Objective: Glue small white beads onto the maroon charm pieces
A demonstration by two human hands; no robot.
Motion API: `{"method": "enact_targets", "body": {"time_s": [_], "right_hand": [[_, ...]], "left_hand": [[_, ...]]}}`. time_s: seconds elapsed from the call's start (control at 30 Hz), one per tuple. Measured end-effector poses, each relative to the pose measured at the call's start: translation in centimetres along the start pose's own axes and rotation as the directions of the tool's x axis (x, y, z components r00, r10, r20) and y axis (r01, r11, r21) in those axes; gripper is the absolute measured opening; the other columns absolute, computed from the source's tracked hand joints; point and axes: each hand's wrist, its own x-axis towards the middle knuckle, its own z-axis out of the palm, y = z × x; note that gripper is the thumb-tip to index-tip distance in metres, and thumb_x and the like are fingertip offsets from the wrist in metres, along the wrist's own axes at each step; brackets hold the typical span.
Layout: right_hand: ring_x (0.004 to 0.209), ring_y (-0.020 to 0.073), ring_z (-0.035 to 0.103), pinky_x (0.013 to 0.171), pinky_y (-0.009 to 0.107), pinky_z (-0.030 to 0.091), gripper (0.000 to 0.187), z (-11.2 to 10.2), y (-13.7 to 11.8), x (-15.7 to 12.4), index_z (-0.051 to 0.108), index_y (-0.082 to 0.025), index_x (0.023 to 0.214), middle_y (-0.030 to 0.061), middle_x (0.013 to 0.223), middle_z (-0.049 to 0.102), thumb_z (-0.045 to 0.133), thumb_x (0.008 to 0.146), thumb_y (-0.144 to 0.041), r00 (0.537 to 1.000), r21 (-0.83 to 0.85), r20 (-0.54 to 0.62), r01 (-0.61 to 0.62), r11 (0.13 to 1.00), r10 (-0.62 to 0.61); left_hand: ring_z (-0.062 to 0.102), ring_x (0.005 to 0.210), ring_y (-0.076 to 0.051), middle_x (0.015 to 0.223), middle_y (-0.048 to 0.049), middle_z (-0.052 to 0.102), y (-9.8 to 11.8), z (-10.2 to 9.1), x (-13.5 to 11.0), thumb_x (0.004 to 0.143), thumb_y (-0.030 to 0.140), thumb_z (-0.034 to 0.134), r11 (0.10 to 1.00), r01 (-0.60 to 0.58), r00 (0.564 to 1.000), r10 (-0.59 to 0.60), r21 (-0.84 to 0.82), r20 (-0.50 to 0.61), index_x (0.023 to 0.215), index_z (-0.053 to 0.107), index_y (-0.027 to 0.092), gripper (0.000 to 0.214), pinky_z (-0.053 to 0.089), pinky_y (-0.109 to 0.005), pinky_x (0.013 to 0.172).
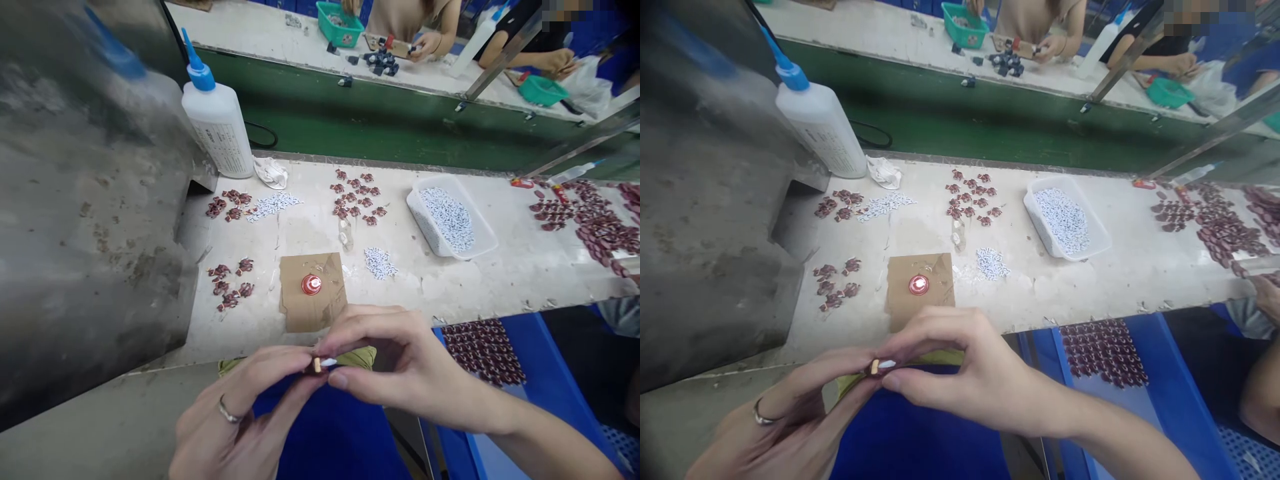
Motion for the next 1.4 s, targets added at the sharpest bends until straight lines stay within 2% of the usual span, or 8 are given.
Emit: {"method": "enact_targets", "body": {"time_s": [0.2, 0.37, 0.7, 0.93, 1.03, 1.13, 1.27, 1.4], "right_hand": [[0.096, 0.0125, 0.070, 0.090, 0.026, 0.058, 0.024, -0.2, -0.1, -0.6, 0.078, -0.020, 0.113, 0.0017, 0.103, 0.077, 0.078, 0.090, -0.013, 0.999, -0.062, -0.003, 0.050, 0.997, -0.051], [0.098, 0.0128, 0.070, 0.090, 0.026, 0.057, 0.025, -0.4, -0.4, -1.4, 0.076, -0.020, 0.115, 0.0022, 0.105, 0.076, 0.077, 0.091, -0.012, 0.997, -0.117, -0.021, 0.077, 0.990, -0.079], [0.099, 0.0136, 0.071, 0.087, 0.027, 0.059, 0.024, -1.4, 0.3, -2.9, 0.073, -0.017, 0.114, 0.0044, 0.106, 0.074, 0.074, 0.092, -0.008, 0.979, -0.156, -0.061, 0.182, 0.971, -0.194], [0.097, 0.0134, 0.071, 0.087, 0.027, 0.059, 0.024, -2.8, 1.1, -4.4, 0.074, -0.019, 0.111, 0.0036, 0.104, 0.074, 0.076, 0.090, -0.008, 0.963, -0.154, -0.147, 0.202, 0.967, -0.224], [0.096, 0.0128, 0.071, 0.088, 0.026, 0.058, 0.026, -3.0, 1.5, -5.3, 0.074, -0.021, 0.111, 0.0022, 0.104, 0.075, 0.078, 0.088, -0.009, 0.967, -0.072, -0.205, 0.140, 0.988, -0.152], [0.096, 0.0125, 0.073, 0.090, 0.026, 0.059, 0.021, -3.0, 2.1, -6.3, 0.075, -0.022, 0.106, 0.0009, 0.102, 0.076, 0.078, 0.088, -0.011, 0.971, 0.190, -0.236, 0.004, 0.982, 0.042], [0.089, 0.0108, 0.074, 0.081, 0.022, 0.058, 0.016, -2.8, 2.7, -7.2, 0.074, -0.021, 0.100, 0.0011, 0.097, 0.079, 0.082, 0.087, -0.017, 0.941, 0.518, -0.164, -0.174, 0.838, 0.297], [0.081, 0.0089, 0.073, 0.076, 0.020, 0.057, 0.017, -2.2, 3.0, -7.4, 0.072, -0.019, 0.096, 0.0011, 0.090, 0.079, 0.084, 0.085, -0.024, 0.930, 0.598, -0.153, -0.183, 0.780, 0.335]], "left_hand": [[0.072, 0.084, -0.002, 0.100, 0.0042, 0.076, 0.4, 0.3, -0.1, 0.085, 0.011, 0.077, 0.997, -0.030, 0.999, 0.031, 0.066, -0.011, 0.101, 0.071, 0.014, 0.018, 0.059, -0.007, 0.081], [0.073, 0.091, -0.003, 0.106, 0.0025, 0.076, 0.7, 0.5, 0.1, 0.083, 0.003, 0.076, 0.998, -0.060, 0.998, 0.059, 0.021, 0.023, 0.103, 0.071, 0.012, 0.023, 0.059, -0.006, 0.083], [0.073, 0.098, -0.014, 0.107, -0.0033, 0.073, 1.6, 2.6, 0.0, 0.072, -0.011, 0.077, 0.990, -0.138, 0.990, 0.138, 0.006, -0.007, 0.101, 0.070, 0.006, 0.034, 0.064, -0.026, 0.081], [0.072, 0.099, -0.012, 0.107, -0.0032, 0.073, 2.6, 4.3, 0.8, 0.076, -0.008, 0.076, 0.995, -0.100, 0.990, 0.098, 0.014, 0.103, 0.101, 0.071, 0.009, 0.030, 0.062, -0.022, 0.083], [0.072, 0.097, -0.014, 0.102, -0.0047, 0.073, 2.8, 5.0, 0.9, 0.079, -0.004, 0.075, 0.994, -0.102, 0.983, 0.109, -0.050, 0.147, 0.104, 0.071, 0.009, 0.029, 0.063, -0.023, 0.077], [0.073, 0.098, -0.015, 0.106, -0.0061, 0.074, 2.6, 5.6, 0.5, 0.083, 0.004, 0.076, 0.991, -0.090, 0.984, 0.103, -0.094, 0.144, 0.115, 0.070, 0.009, 0.033, 0.064, -0.023, 0.078], [0.072, 0.102, -0.008, 0.114, -0.0005, 0.073, 2.3, 5.9, 0.1, 0.080, 0.006, 0.081, 0.990, -0.091, 0.977, 0.109, -0.107, 0.181, 0.124, 0.067, 0.012, 0.047, 0.061, -0.013, 0.095], [0.070, 0.100, -0.003, 0.116, 0.0014, 0.073, 2.1, 5.6, 0.2, 0.077, 0.003, 0.082, 0.982, -0.127, 0.964, 0.155, -0.138, 0.216, 0.124, 0.066, 0.011, 0.050, 0.056, -0.007, 0.100]]}}
